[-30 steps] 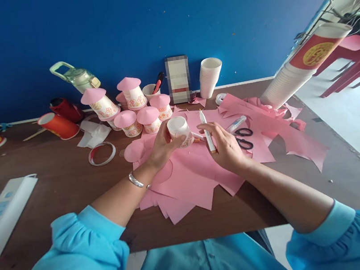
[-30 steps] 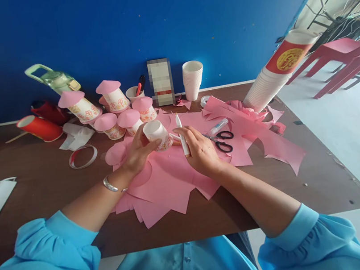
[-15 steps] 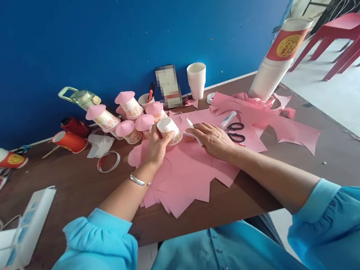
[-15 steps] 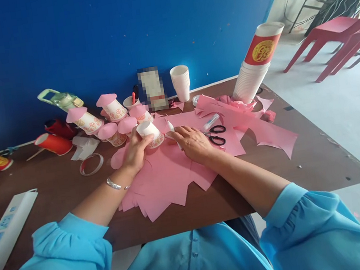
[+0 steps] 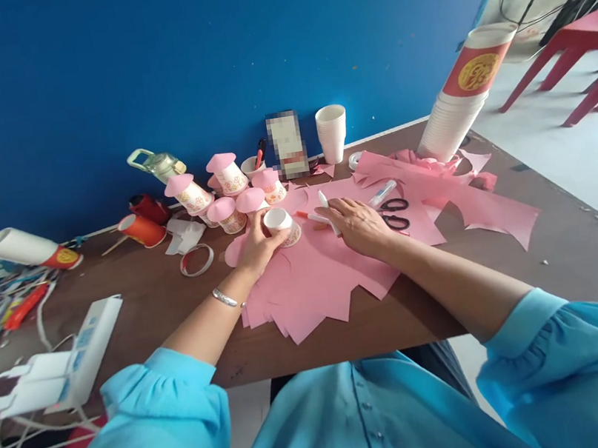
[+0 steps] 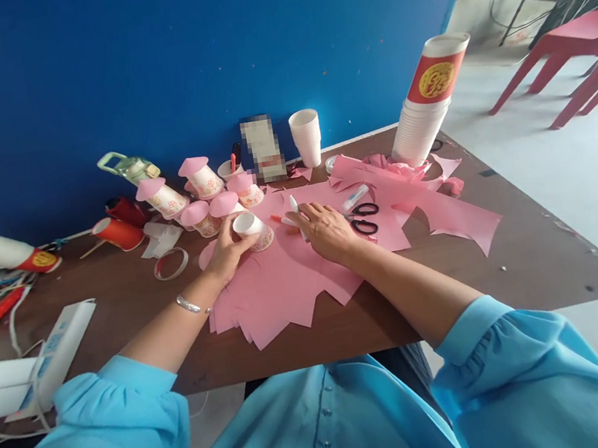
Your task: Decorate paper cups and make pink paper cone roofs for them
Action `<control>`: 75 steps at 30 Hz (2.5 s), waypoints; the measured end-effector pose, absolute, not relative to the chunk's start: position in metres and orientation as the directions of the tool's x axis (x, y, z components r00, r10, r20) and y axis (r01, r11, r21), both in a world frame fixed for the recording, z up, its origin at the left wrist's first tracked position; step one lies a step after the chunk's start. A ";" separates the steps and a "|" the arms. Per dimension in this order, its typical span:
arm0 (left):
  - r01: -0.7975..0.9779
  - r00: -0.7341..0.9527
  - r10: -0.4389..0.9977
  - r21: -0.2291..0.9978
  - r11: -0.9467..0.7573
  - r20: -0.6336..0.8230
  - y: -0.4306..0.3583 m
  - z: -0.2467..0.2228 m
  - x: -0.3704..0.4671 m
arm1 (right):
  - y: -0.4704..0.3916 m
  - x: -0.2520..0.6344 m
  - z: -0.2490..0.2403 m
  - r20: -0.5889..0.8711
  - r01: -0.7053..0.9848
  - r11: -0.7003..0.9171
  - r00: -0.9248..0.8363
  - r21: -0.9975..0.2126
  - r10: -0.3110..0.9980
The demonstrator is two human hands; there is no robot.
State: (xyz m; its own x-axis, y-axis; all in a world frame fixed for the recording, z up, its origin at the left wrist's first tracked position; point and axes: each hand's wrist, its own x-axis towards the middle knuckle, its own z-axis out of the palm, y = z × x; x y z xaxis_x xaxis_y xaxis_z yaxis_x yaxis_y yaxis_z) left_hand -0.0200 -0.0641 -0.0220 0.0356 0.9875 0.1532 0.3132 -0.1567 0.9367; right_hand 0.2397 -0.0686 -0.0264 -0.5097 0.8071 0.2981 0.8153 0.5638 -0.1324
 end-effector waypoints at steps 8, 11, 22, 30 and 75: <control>0.174 0.136 0.967 0.956 -0.236 0.214 -0.070 -0.029 -0.038 | -0.069 0.239 -0.025 0.326 0.833 0.529 -0.460 -0.163 0.826; 0.193 0.034 0.954 0.934 -0.299 0.298 -0.077 -0.034 -0.045 | -0.068 0.239 -0.027 0.326 0.831 0.535 -0.468 -0.154 0.821; 0.461 -0.019 0.910 0.811 -0.360 0.414 -0.099 -0.040 -0.049 | -0.068 0.241 -0.026 0.240 0.850 0.505 -0.464 -0.151 0.853; 0.502 -0.032 0.898 0.784 -0.365 0.439 -0.094 -0.050 -0.047 | -0.066 0.242 -0.027 0.206 0.844 0.520 -0.489 -0.134 0.847; 0.631 0.070 0.850 0.636 -0.444 0.523 -0.098 -0.040 -0.053 | -0.071 0.240 -0.026 0.408 0.848 0.528 -0.467 -0.044 0.784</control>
State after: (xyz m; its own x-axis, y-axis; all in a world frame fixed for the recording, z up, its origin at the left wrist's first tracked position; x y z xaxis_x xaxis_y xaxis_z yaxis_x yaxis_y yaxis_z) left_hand -0.0525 -0.0979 -0.0404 0.0702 0.8497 0.5226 0.6313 -0.4435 0.6362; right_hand 0.2396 -0.0708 -0.0256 -0.4670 0.7844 0.4083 0.8481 0.5280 -0.0445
